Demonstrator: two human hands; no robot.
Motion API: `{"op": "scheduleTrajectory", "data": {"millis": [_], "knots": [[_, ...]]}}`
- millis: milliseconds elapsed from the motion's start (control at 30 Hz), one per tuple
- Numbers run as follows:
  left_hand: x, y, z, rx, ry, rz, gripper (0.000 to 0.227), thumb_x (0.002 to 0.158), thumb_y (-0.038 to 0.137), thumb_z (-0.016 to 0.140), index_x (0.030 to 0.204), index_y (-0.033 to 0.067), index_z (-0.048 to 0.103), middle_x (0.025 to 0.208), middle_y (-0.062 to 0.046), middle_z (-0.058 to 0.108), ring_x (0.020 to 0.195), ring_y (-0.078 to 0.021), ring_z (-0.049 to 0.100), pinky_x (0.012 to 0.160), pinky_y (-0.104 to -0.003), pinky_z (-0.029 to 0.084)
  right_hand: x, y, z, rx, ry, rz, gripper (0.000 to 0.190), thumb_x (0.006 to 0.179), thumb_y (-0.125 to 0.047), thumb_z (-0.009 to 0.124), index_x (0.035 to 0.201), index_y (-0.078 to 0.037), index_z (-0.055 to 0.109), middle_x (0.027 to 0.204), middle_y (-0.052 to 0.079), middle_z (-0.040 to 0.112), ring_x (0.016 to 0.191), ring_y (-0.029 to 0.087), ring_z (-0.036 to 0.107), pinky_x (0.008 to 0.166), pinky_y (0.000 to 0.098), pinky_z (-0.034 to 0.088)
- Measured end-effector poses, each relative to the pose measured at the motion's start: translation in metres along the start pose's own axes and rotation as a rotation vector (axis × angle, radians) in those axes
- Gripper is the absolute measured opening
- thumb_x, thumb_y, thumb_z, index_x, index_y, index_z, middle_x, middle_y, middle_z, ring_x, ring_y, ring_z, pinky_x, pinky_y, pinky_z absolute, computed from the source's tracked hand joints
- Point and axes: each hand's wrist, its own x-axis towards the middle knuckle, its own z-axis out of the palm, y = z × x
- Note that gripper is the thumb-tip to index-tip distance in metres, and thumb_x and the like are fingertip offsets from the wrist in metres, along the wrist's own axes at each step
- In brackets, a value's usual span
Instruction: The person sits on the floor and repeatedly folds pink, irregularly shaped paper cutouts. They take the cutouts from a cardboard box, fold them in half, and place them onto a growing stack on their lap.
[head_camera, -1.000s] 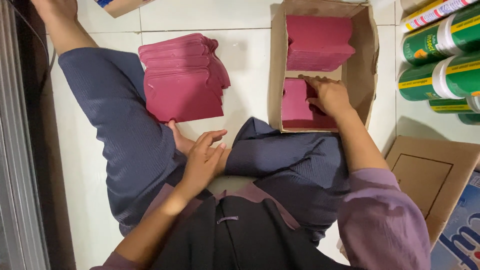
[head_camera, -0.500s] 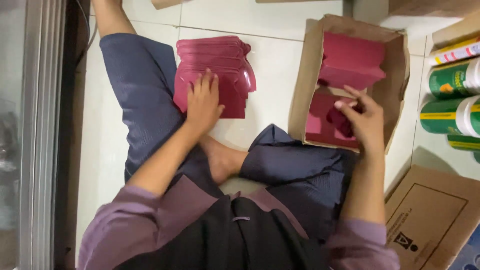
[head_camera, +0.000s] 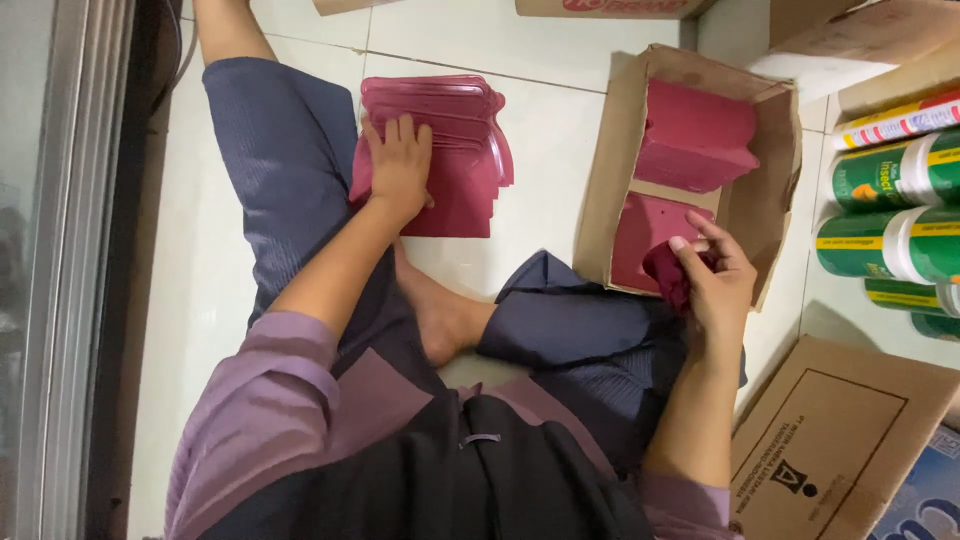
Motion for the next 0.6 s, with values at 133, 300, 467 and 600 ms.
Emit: {"op": "scheduleTrajectory", "data": {"millis": [133, 300, 467, 600], "knots": [[0.01, -0.008, -0.028, -0.107, -0.061, -0.002, 0.101, 0.034, 0.035, 0.104, 0.116, 0.0063, 0.054, 0.119, -0.019, 0.053, 0.118, -0.0387, 0.052, 0.115, -0.072, 0.016, 0.001, 0.009, 0.001, 0.045, 0.024, -0.002, 0.04, 0.091, -0.011, 0.085, 0.13, -0.011, 0.073, 0.079, 0.003, 0.061, 0.071, 0.008, 0.057, 0.065, 0.0215, 0.05], [-0.015, -0.023, -0.078, -0.565, -0.233, 0.073, 0.026, 0.087, 0.027, 0.077, 0.11, 0.0162, 0.071, 0.1, -0.007, 0.068, 0.097, -0.0311, 0.069, 0.096, -0.055, 0.043, -0.011, -0.026, 0.016, 0.306, 0.012, 0.095, 0.034, 0.098, -0.012, 0.074, 0.131, -0.004, 0.069, 0.077, 0.001, 0.058, 0.068, 0.007, 0.064, 0.065, 0.0218, 0.056], [-0.045, -0.021, -0.107, -1.07, -0.061, -0.111, 0.02, 0.096, 0.028, 0.068, 0.101, 0.011, 0.06, 0.092, -0.013, 0.059, 0.09, -0.0347, 0.061, 0.081, -0.046, 0.044, -0.008, -0.029, 0.047, 0.63, -0.118, 0.262, 0.049, 0.099, -0.034, 0.067, 0.143, -0.013, 0.061, 0.107, 0.011, 0.07, 0.097, 0.017, 0.072, 0.094, 0.0338, 0.056], [-0.069, 0.032, -0.137, -2.025, 0.028, -0.544, 0.072, 0.102, 0.025, 0.063, 0.16, 0.0104, 0.023, 0.149, -0.022, 0.043, 0.134, -0.0344, 0.046, 0.113, -0.051, 0.038, -0.037, -0.059, 0.123, 0.717, -0.164, 0.005, 0.061, 0.09, -0.006, 0.078, 0.146, -0.009, 0.056, 0.117, 0.007, 0.067, 0.106, 0.016, 0.067, 0.101, 0.0344, 0.056]]}}
